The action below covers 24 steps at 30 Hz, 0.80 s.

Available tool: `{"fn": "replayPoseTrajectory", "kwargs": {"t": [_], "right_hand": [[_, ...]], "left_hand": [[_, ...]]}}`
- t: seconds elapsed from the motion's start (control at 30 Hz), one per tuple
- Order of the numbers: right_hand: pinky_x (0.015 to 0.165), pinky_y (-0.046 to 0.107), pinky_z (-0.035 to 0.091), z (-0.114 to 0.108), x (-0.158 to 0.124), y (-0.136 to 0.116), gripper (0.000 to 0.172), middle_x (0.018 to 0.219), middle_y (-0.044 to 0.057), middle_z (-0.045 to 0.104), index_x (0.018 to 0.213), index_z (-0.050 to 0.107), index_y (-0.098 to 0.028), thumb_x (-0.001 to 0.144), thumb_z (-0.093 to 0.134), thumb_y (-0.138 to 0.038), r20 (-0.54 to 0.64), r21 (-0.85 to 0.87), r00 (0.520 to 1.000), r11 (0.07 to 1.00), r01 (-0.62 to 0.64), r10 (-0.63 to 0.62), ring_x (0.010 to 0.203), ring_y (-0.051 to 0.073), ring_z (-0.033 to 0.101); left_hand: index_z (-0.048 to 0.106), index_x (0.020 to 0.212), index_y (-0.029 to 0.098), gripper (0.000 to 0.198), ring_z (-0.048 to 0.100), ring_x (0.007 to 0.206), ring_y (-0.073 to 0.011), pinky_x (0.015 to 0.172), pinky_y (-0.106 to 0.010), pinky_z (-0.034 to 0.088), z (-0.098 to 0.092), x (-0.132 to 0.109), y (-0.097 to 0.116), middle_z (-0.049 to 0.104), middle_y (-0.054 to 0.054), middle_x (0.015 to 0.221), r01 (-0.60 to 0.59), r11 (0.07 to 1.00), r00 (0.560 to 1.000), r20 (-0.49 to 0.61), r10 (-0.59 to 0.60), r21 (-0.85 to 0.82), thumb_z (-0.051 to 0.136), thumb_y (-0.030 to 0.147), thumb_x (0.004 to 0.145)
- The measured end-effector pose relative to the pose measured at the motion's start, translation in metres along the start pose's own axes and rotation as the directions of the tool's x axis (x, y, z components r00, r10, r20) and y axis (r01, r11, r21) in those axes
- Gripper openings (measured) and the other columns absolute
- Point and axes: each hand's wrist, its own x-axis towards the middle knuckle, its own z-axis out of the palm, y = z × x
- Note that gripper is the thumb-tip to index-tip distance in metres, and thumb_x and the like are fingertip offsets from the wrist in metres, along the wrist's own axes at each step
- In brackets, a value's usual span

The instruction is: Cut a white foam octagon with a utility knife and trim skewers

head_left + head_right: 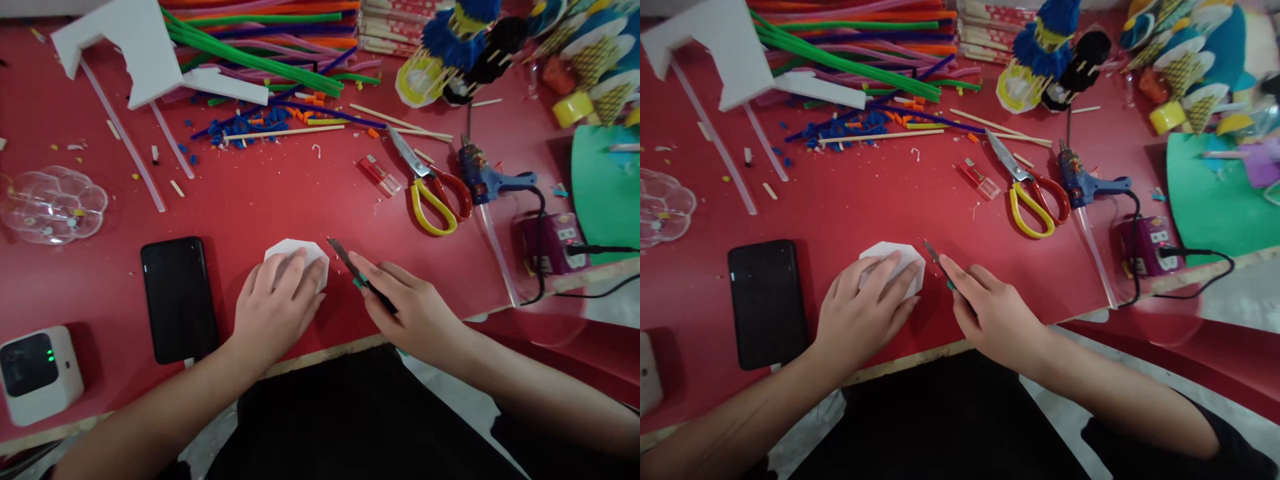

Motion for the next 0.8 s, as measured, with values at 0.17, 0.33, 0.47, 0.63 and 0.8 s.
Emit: {"fn": "replayPoseTrajectory", "kwargs": {"t": [0.17,0.33,0.47,0.63,0.8], "right_hand": [[0.06,0.027,0.054,-0.001,0.007,-0.002,0.05,0.093,0.007,0.067,0.144,0.05,-0.012,0.094,0.042,-0.014,0.055,-0.064,0.998,0.997,0.037,-0.034,0.072,0.016,0.065],[0.057,0.029,0.052,-0.004,0.015,-0.001,0.049,0.088,0.005,0.065,0.143,0.052,-0.012,0.095,0.042,-0.015,0.099,-0.136,0.991,0.986,0.099,-0.086,0.066,0.016,0.062],[0.057,0.028,0.051,-0.006,0.018,0.0,0.051,0.089,0.005,0.066,0.143,0.052,-0.014,0.093,0.042,-0.014,0.119,-0.139,0.989,0.985,0.103,-0.087,0.066,0.015,0.062],[0.06,0.028,0.052,-0.008,0.019,0.0,0.05,0.091,0.006,0.067,0.142,0.054,-0.014,0.093,0.041,-0.015,0.141,-0.127,0.986,0.986,0.106,-0.088,0.069,0.015,0.063],[0.062,0.028,0.054,-0.01,0.021,0.0,0.051,0.092,0.006,0.068,0.143,0.054,-0.015,0.094,0.042,-0.016,0.158,-0.12,0.985,0.988,0.094,-0.075,0.069,0.015,0.064]], "left_hand": [[0.066,0.127,0.012,0.041,0.062,0.11,-0.0308,0.093,-0.042,0.052,-0.001,0.002,0.0,0.071,-0.014,0.121,-0.042,0.997,0.999,0.005,0.043,-0.057,0.056,0.036,0.095],[0.063,0.129,0.01,0.039,0.059,0.119,-0.0281,0.102,-0.04,0.048,0.003,0.003,-0.001,0.067,-0.012,0.131,-0.059,0.995,0.998,0.014,0.061,-0.085,0.052,0.025,0.095],[0.062,0.13,0.01,0.04,0.06,0.118,-0.0282,0.099,-0.04,0.049,0.002,0.004,-0.001,0.067,-0.011,0.132,-0.065,0.994,0.998,0.01,0.066,-0.083,0.053,0.025,0.094],[0.063,0.129,0.009,0.04,0.059,0.118,-0.028,0.099,-0.04,0.049,0.001,0.005,-0.001,0.068,-0.01,0.131,-0.066,0.994,0.998,0.001,0.066,-0.089,0.054,0.024,0.093],[0.062,0.13,0.01,0.04,0.059,0.12,-0.028,0.1,-0.04,0.049,0.002,0.005,-0.001,0.067,-0.011,0.132,-0.051,0.994,0.998,0.018,0.053,-0.1,0.054,0.024,0.093]]}}
